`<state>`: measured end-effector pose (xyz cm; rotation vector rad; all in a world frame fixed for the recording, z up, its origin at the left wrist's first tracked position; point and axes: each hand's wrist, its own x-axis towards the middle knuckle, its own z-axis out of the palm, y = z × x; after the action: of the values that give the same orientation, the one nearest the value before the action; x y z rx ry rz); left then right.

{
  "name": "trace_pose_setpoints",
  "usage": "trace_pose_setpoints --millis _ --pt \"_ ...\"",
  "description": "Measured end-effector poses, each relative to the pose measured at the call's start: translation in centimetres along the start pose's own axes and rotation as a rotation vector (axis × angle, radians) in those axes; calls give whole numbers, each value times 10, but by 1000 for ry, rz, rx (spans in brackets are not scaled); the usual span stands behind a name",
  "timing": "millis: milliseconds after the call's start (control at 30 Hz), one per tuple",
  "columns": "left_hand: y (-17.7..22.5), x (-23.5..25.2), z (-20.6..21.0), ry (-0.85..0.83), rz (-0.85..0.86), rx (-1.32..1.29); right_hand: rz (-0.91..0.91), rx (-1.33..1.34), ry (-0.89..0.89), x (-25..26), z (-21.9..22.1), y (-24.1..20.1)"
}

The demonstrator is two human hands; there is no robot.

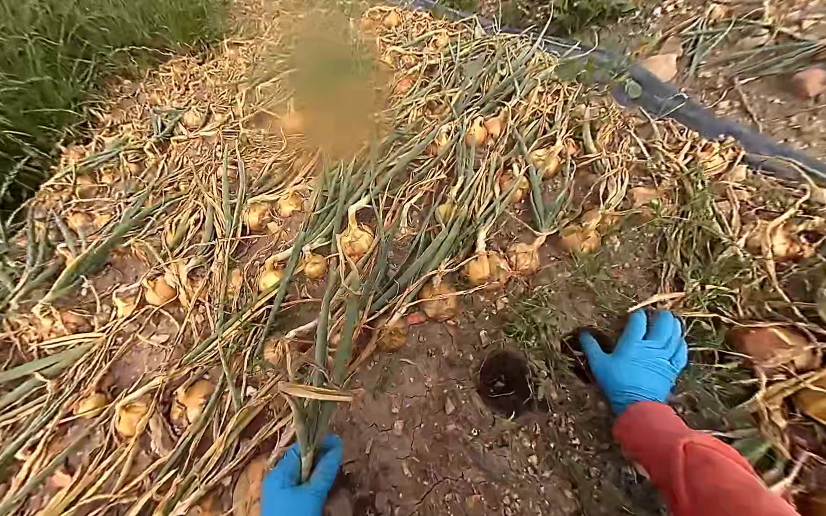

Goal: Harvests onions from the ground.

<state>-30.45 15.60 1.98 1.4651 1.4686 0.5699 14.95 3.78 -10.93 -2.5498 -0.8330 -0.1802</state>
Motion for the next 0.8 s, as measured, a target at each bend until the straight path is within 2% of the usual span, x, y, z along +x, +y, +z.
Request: trace_pose_setpoints --millis 133,200,233,300,400,500,567,633,733,800 --pt "60 147 103 -270 22 840 47 -122 17 -9 15 1" --pt "80 180 137 -322 64 1051 66 -150 18 -8 15 0" --pt "85 187 146 -332 91 1055 69 -165 27 -9 16 0" --pt "84 187 154 -342 114 885 69 -162 31 -10 18 -2" --pt "60 189 154 -242 118 320 101 -163 11 -7 18 -8" --pt "37 179 145 -145 42 -275 124 -190 -30 -12 12 -9" --pt "36 166 135 -85 -6 -511 107 -183 -10 -13 14 -11" --pt "39 147 128 -6 -66 -546 92 -168 25 -13 17 -8" --pt "30 83 85 -11 -242 -423 81 -170 33 -9 16 -5" --pt "37 68 71 11 -277 -337 95 -170 11 -15 16 -8"
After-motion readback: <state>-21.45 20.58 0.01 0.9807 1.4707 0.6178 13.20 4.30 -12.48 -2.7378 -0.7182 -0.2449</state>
